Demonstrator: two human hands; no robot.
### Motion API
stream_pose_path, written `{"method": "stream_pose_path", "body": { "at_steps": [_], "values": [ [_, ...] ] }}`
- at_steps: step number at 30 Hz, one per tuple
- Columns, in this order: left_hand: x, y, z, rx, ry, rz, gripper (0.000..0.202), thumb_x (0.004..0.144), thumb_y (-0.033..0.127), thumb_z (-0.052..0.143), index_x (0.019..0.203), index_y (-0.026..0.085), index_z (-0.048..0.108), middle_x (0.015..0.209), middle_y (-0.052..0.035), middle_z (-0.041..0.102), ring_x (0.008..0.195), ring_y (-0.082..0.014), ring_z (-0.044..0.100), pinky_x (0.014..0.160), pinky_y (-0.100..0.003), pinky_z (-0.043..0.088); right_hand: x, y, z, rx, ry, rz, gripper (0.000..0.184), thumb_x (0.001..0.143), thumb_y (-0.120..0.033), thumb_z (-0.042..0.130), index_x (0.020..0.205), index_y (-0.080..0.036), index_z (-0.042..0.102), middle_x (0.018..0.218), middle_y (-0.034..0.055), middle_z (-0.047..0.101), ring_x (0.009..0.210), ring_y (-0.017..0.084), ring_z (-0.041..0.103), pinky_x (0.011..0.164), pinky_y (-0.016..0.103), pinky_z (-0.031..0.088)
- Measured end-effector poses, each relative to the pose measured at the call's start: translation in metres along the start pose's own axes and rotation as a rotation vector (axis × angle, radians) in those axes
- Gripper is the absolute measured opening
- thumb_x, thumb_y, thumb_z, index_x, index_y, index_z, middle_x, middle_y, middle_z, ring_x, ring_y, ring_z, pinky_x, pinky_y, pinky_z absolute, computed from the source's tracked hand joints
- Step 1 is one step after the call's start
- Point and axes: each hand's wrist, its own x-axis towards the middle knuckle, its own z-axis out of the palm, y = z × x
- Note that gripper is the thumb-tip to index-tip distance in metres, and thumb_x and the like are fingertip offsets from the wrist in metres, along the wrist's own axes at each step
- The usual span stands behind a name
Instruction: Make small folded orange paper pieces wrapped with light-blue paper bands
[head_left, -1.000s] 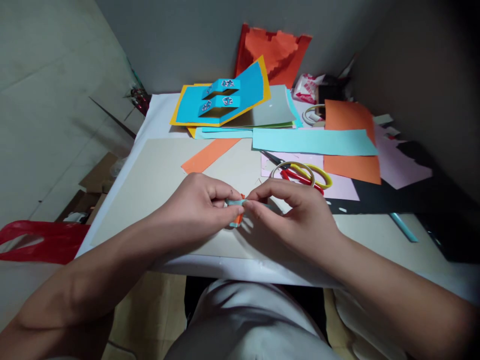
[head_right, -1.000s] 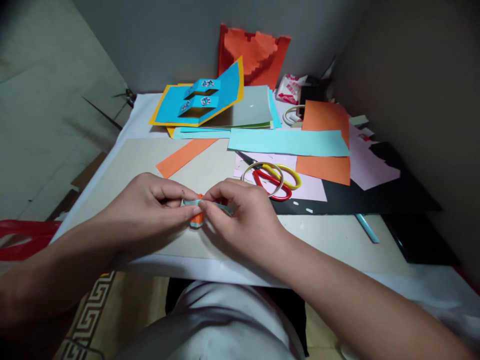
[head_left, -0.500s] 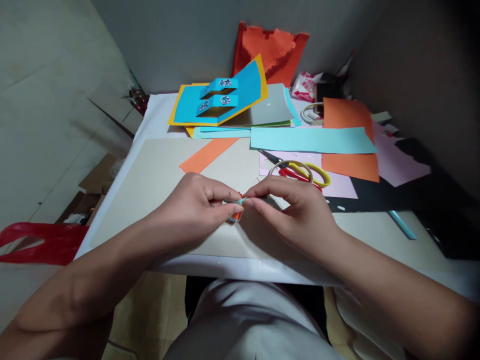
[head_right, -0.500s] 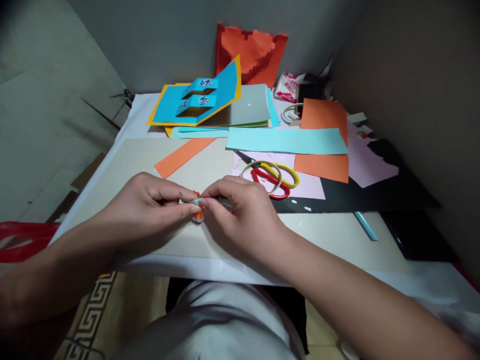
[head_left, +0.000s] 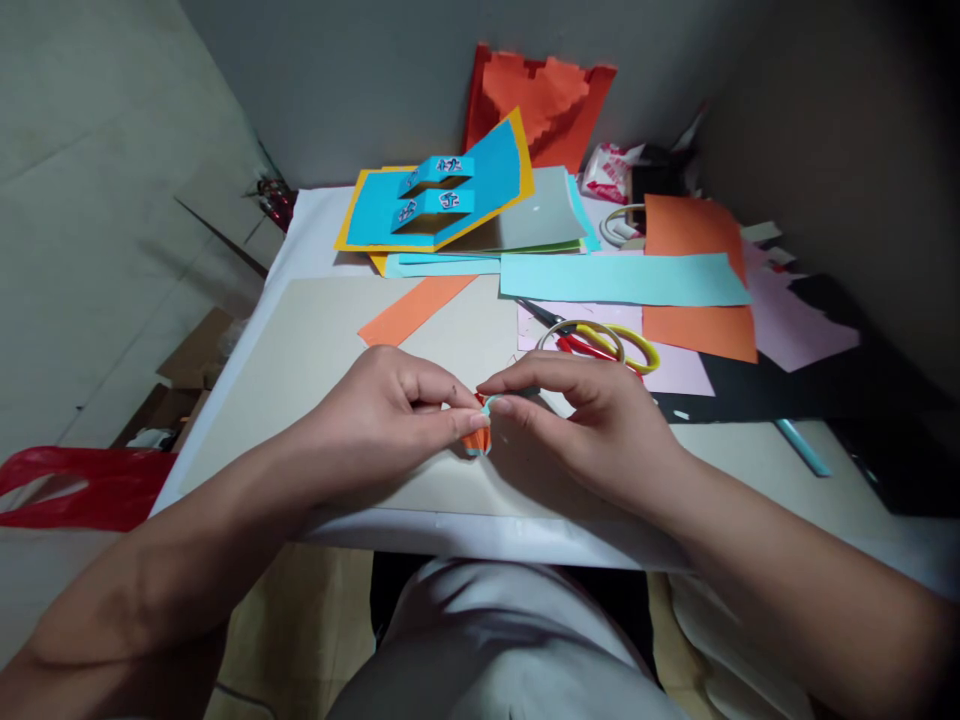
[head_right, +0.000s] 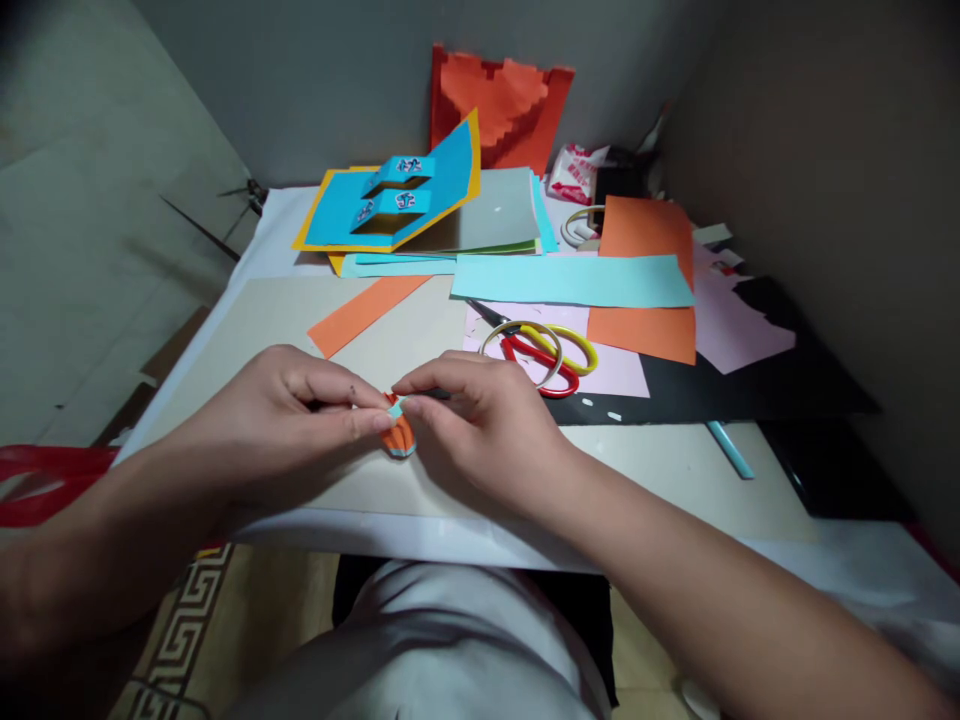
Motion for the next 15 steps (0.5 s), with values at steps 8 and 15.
{"method": "stream_pose_path", "body": {
  "at_steps": [8, 15],
  "values": [
    [0.001, -0.002, -0.008, 0.059, -0.128, 0.028, 0.017, 0.083, 0.027, 0.068, 0.076, 0.018, 0.08, 0.073, 0.0004, 0.078, 0.068, -0.0124, 0.07, 0.06, -0.016, 0.049, 0.002, 0.001, -0.011, 0.009, -0.183, -0.118, 0.021, 0.088, -0.007, 0.061, 0.1, -0.019, 0.074, 0.09, 0.0039, 0.075, 0.084, 0.016, 0.068, 0.076, 0.029, 0.052],
    [0.001, 0.0, -0.011, 0.092, -0.13, 0.047, 0.016, 0.082, 0.026, 0.067, 0.076, 0.018, 0.08, 0.073, -0.0003, 0.078, 0.068, -0.013, 0.069, 0.061, -0.017, 0.048, 0.001, 0.0, -0.012, -0.028, -0.183, -0.155, 0.017, 0.089, -0.009, 0.061, 0.098, -0.019, 0.071, 0.09, 0.004, 0.074, 0.083, 0.016, 0.067, 0.076, 0.029, 0.051]
  ]
}}
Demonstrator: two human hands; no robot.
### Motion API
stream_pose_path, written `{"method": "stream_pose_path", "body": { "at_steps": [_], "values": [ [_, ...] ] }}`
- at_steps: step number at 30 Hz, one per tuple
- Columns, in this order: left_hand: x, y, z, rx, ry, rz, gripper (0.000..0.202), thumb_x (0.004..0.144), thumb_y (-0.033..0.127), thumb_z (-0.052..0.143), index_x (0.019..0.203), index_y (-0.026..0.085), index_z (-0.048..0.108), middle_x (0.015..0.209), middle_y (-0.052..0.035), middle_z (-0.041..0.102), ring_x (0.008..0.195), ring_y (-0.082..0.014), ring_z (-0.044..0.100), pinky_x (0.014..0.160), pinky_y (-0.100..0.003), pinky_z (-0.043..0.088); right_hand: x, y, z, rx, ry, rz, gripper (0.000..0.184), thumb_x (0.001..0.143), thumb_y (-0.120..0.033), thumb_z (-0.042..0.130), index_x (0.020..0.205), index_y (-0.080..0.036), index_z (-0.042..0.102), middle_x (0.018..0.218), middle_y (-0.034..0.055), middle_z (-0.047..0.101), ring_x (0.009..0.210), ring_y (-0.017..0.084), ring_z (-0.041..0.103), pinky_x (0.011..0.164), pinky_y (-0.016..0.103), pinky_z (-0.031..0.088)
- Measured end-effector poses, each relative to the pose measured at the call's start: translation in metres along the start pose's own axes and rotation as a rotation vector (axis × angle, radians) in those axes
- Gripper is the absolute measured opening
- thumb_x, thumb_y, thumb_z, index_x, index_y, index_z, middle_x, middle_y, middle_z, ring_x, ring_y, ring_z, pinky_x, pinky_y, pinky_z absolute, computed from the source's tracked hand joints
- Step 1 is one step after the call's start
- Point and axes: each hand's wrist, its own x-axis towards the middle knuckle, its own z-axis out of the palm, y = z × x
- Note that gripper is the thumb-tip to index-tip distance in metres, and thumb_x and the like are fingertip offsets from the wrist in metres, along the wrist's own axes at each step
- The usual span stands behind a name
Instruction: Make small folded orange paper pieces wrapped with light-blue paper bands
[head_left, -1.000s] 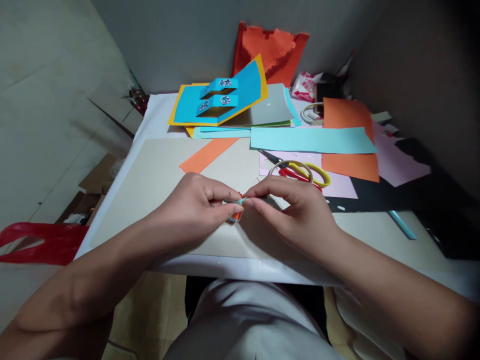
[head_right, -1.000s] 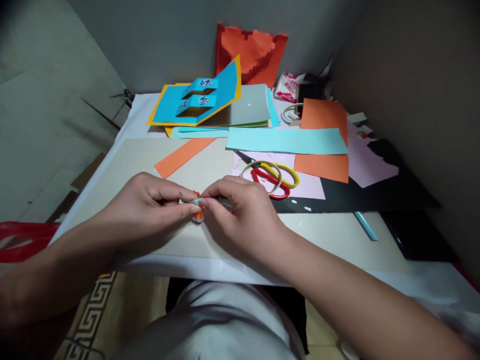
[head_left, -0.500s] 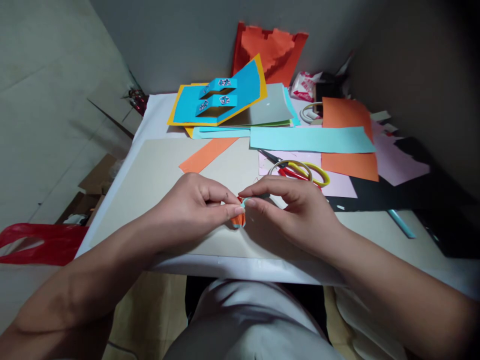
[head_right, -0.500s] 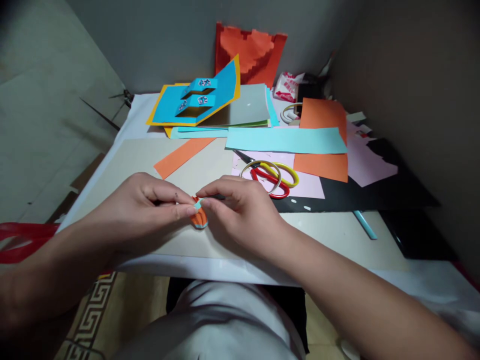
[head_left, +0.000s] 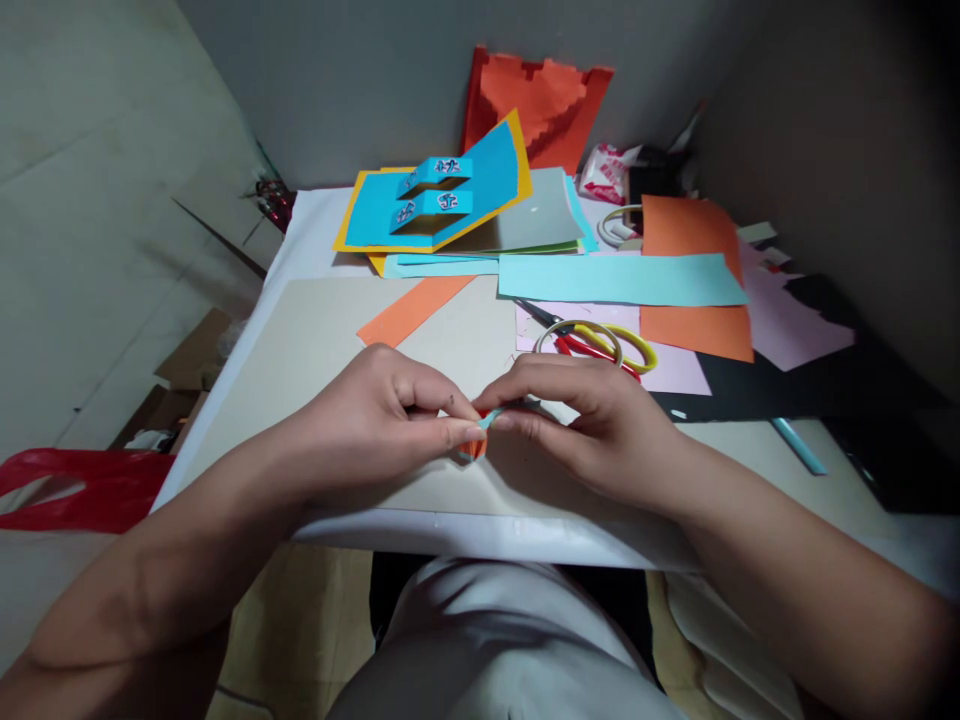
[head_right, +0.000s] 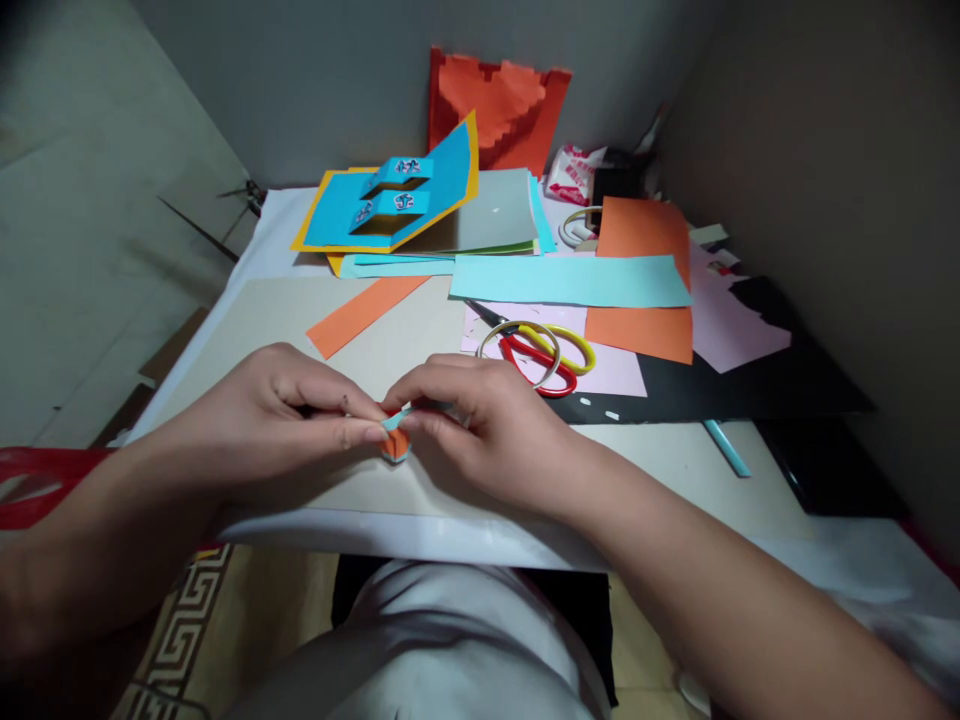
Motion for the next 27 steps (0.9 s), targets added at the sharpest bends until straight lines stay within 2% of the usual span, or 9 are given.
{"method": "stream_pose_path", "body": {
  "at_steps": [6, 11, 15, 17, 19, 21, 23, 25, 27],
  "values": [
    [-0.001, -0.001, 0.001, 0.054, 0.051, -0.015, 0.018, 0.082, 0.028, 0.066, 0.075, 0.018, 0.08, 0.069, -0.0001, 0.074, 0.064, -0.0122, 0.063, 0.055, -0.017, 0.042, 0.0, 0.0, 0.002, -0.028, 0.03, -0.026, 0.018, 0.086, -0.004, 0.06, 0.093, -0.018, 0.068, 0.086, 0.0024, 0.071, 0.079, 0.014, 0.065, 0.071, 0.025, 0.049],
    [-0.003, -0.001, 0.006, 0.079, 0.098, -0.09, 0.022, 0.085, 0.034, 0.064, 0.079, 0.019, 0.08, 0.051, 0.0031, 0.057, 0.049, -0.0078, 0.042, 0.042, -0.018, 0.027, 0.0, -0.001, 0.009, -0.04, 0.076, -0.013, 0.018, 0.083, -0.002, 0.059, 0.088, -0.018, 0.067, 0.081, 0.001, 0.07, 0.075, 0.014, 0.064, 0.068, 0.024, 0.047],
    [-0.004, 0.0, 0.009, -0.004, 0.103, -0.134, 0.022, 0.085, 0.032, 0.063, 0.08, 0.02, 0.079, 0.068, 0.0009, 0.069, 0.062, -0.0103, 0.053, 0.05, -0.017, 0.037, 0.0, -0.001, 0.012, -0.049, 0.096, 0.006, 0.018, 0.083, -0.002, 0.059, 0.085, -0.018, 0.066, 0.079, 0.0009, 0.07, 0.074, 0.013, 0.063, 0.067, 0.024, 0.047],
    [-0.005, 0.0, 0.009, 0.001, 0.102, -0.142, 0.021, 0.086, 0.032, 0.061, 0.081, 0.021, 0.079, 0.073, 0.0006, 0.071, 0.066, -0.0115, 0.055, 0.054, -0.017, 0.039, -0.001, -0.001, 0.013, -0.071, 0.083, 0.003, 0.015, 0.084, -0.004, 0.058, 0.086, -0.018, 0.065, 0.079, 0.0013, 0.07, 0.073, 0.014, 0.063, 0.066, 0.024, 0.046],
    [-0.005, -0.002, 0.009, 0.054, 0.103, -0.143, 0.021, 0.085, 0.033, 0.061, 0.082, 0.022, 0.079, 0.062, 0.0016, 0.063, 0.06, -0.0107, 0.05, 0.05, -0.018, 0.034, -0.002, 0.0, 0.015, -0.113, 0.073, -0.009, 0.013, 0.084, -0.006, 0.059, 0.086, -0.017, 0.065, 0.078, 0.0018, 0.069, 0.072, 0.014, 0.062, 0.065, 0.025, 0.046],
    [-0.006, -0.004, 0.009, 0.114, 0.115, -0.144, 0.023, 0.085, 0.037, 0.062, 0.085, 0.023, 0.08, 0.051, 0.0038, 0.046, 0.052, -0.0093, 0.038, 0.044, -0.02, 0.026, -0.002, 0.0, 0.016, -0.151, 0.084, -0.012, 0.011, 0.083, -0.008, 0.059, 0.084, -0.017, 0.065, 0.076, 0.002, 0.069, 0.07, 0.014, 0.061, 0.065, 0.026, 0.045],
    [-0.006, -0.005, 0.01, 0.15, 0.132, -0.139, 0.022, 0.084, 0.037, 0.062, 0.088, 0.024, 0.079, 0.05, 0.0054, 0.034, 0.049, -0.0088, 0.029, 0.042, -0.021, 0.019, -0.003, -0.001, 0.018, -0.159, 0.109, 0.014, 0.009, 0.082, -0.008, 0.06, 0.081, -0.017, 0.064, 0.073, 0.0016, 0.068, 0.069, 0.014, 0.061, 0.064, 0.026, 0.044],
    [-0.007, -0.006, 0.01, 0.166, 0.137, -0.126, 0.022, 0.085, 0.035, 0.06, 0.089, 0.024, 0.079, 0.05, 0.0055, 0.033, 0.049, -0.0088, 0.028, 0.042, -0.021, 0.019, -0.004, -0.003, 0.02, -0.148, 0.139, 0.051, 0.01, 0.081, -0.008, 0.061, 0.078, -0.017, 0.063, 0.072, 0.0006, 0.068, 0.068, 0.014, 0.061, 0.063, 0.025, 0.043],
    [-0.007, -0.006, 0.01, 0.167, 0.122, -0.11, 0.022, 0.085, 0.032, 0.059, 0.086, 0.023, 0.079, 0.051, 0.0047, 0.04, 0.05, -0.009, 0.032, 0.043, -0.021, 0.021, -0.004, -0.006, 0.021, -0.142, 0.153, 0.067, 0.011, 0.081, -0.007, 0.061, 0.078, -0.018, 0.063, 0.072, -0.0001, 0.067, 0.067, 0.013, 0.06, 0.063, 0.024, 0.043]
  ]
}}
